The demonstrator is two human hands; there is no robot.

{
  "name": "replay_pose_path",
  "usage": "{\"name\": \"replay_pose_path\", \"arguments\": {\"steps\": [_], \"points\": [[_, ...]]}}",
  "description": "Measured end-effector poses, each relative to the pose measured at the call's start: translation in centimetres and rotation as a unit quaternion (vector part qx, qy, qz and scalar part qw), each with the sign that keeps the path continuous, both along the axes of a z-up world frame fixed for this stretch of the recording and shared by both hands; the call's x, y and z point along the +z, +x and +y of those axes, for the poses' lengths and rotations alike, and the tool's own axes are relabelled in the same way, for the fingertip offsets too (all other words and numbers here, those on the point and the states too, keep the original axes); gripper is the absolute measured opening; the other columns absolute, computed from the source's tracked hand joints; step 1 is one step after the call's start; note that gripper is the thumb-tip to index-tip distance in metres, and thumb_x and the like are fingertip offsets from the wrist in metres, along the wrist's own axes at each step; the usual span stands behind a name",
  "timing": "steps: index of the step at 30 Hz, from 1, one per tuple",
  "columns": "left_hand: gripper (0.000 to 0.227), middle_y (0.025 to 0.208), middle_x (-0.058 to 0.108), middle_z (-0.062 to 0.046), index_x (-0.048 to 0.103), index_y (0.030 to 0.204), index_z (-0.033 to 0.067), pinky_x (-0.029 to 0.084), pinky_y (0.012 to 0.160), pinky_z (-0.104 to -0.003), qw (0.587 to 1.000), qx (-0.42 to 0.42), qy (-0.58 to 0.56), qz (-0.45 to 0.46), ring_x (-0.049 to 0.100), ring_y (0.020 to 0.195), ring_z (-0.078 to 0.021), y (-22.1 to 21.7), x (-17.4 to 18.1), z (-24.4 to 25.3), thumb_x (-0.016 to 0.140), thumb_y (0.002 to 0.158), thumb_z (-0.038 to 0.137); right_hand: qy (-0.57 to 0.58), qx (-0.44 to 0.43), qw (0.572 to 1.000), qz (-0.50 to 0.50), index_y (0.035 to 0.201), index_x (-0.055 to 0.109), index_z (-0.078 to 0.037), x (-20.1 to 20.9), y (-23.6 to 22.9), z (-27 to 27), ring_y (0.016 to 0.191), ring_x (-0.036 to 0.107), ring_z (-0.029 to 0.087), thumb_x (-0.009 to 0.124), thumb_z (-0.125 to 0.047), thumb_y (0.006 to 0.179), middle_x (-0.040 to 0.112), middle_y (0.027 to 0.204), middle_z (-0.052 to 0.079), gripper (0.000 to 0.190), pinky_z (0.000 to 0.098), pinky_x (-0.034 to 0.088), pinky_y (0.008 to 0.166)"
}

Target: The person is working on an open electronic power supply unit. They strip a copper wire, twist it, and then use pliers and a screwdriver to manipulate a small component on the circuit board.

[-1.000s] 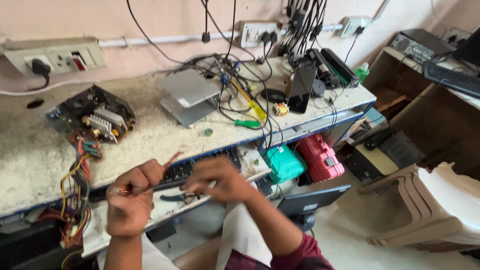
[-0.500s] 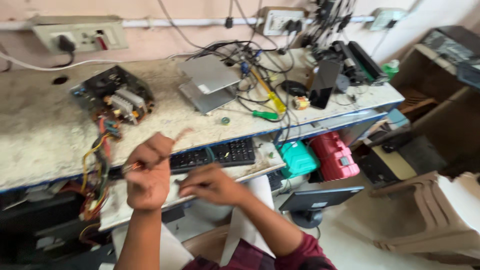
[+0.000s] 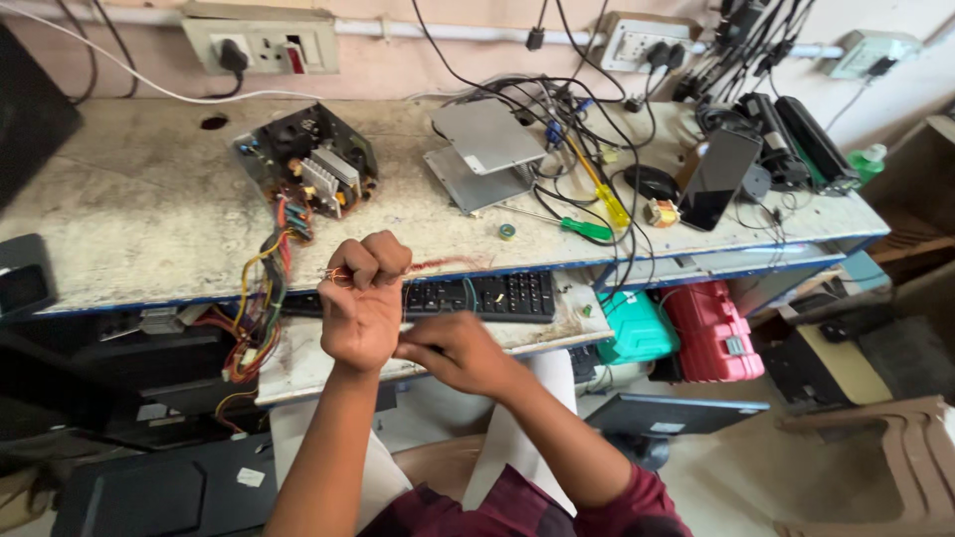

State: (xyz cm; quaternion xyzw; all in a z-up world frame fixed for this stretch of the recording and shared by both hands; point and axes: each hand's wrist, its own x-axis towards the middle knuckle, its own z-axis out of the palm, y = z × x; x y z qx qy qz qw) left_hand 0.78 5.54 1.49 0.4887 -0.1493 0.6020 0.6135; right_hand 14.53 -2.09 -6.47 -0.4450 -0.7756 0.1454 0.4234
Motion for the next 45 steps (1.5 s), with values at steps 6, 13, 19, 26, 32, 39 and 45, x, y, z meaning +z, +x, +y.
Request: {"name": "replay_pose_path", "arguments": {"steps": [6,13,19,26,32,39,45], "points": [[0.053,0.077,0.024,0.0,0.028,0.087,0.0139,0.027,0.075,-0.038,0.972,-0.208,-0.101,-0.049,0.025,0.074,-0.0179,-3.0,-0.7,-0.8,0.048,0.108,0.058,0.069,-0.107,0.99,0.064,0.085,0.076,-0.004,5.5,6.8,0.1,0.069,0.072,0.018,0.072,-0.002,0.09,0.08,0.089,0.008,0.006,0.0293,0.057,0.066],[0.05,0.076,0.023,-0.001,0.03,0.09,0.0137,0.027,0.074,-0.035,0.972,-0.129,-0.134,-0.143,0.024,0.073,-0.0167,-1.4,-0.9,-0.8,0.049,0.107,0.056,-0.235,0.087,0.937,0.243,0.1,0.074,0.003,1.2,1.6,3.6,0.085,0.063,0.015,0.069,-0.005,0.099,0.072,0.095,0.013,0.01,0.03,0.053,0.078],[0.051,0.076,0.026,-0.005,0.036,0.091,0.0113,0.028,0.075,-0.038,0.989,-0.089,-0.116,-0.032,0.027,0.075,-0.0213,-1.6,-2.9,0.0,0.044,0.105,0.06,0.137,-0.019,0.987,-0.079,0.096,0.075,-0.008,3.3,1.2,-2.1,0.083,0.074,0.027,0.072,0.0,0.077,0.076,0.095,0.009,0.02,0.0339,0.059,0.074],[0.048,0.077,0.024,-0.001,0.033,0.089,0.0115,0.03,0.074,-0.036,0.893,-0.369,-0.189,-0.175,0.026,0.075,-0.0185,-1.9,-2.2,-5.3,0.039,0.112,0.053,-0.073,0.094,0.984,0.132,0.095,0.076,-0.003,6.8,5.4,0.7,0.082,0.07,0.024,0.072,-0.005,0.092,0.075,0.091,0.009,0.005,0.0333,0.056,0.076],[0.048,0.085,0.027,-0.002,0.03,0.089,0.0114,0.03,0.081,-0.037,0.988,-0.115,-0.047,-0.093,0.027,0.081,-0.0185,-0.6,-0.2,-3.3,0.045,0.11,0.052,-0.033,-0.035,0.999,-0.017,0.09,0.07,-0.003,1.2,-2.1,-3.3,0.067,0.068,0.029,0.071,-0.005,0.086,0.069,0.081,0.015,0.004,0.0379,0.054,0.064],[0.049,0.082,0.028,-0.002,0.029,0.087,0.0122,0.03,0.077,-0.037,0.973,-0.213,-0.087,-0.023,0.027,0.078,-0.0198,-1.6,-1.7,-4.0,0.041,0.109,0.054,0.111,-0.165,0.971,-0.129,0.082,0.071,-0.012,7.2,3.3,-4.1,0.064,0.064,0.032,0.066,-0.008,0.079,0.064,0.071,0.01,0.007,0.0394,0.051,0.059],[0.046,0.082,0.028,-0.001,0.03,0.089,0.0133,0.03,0.077,-0.036,0.922,-0.32,-0.164,-0.141,0.028,0.078,-0.0185,-1.2,-1.0,-5.7,0.044,0.111,0.051,-0.319,0.127,0.91,0.233,0.091,0.069,-0.003,3.3,6.2,1.2,0.069,0.055,0.014,0.056,-0.023,0.103,0.064,0.078,0.003,0.027,0.0303,0.044,0.061]]}}
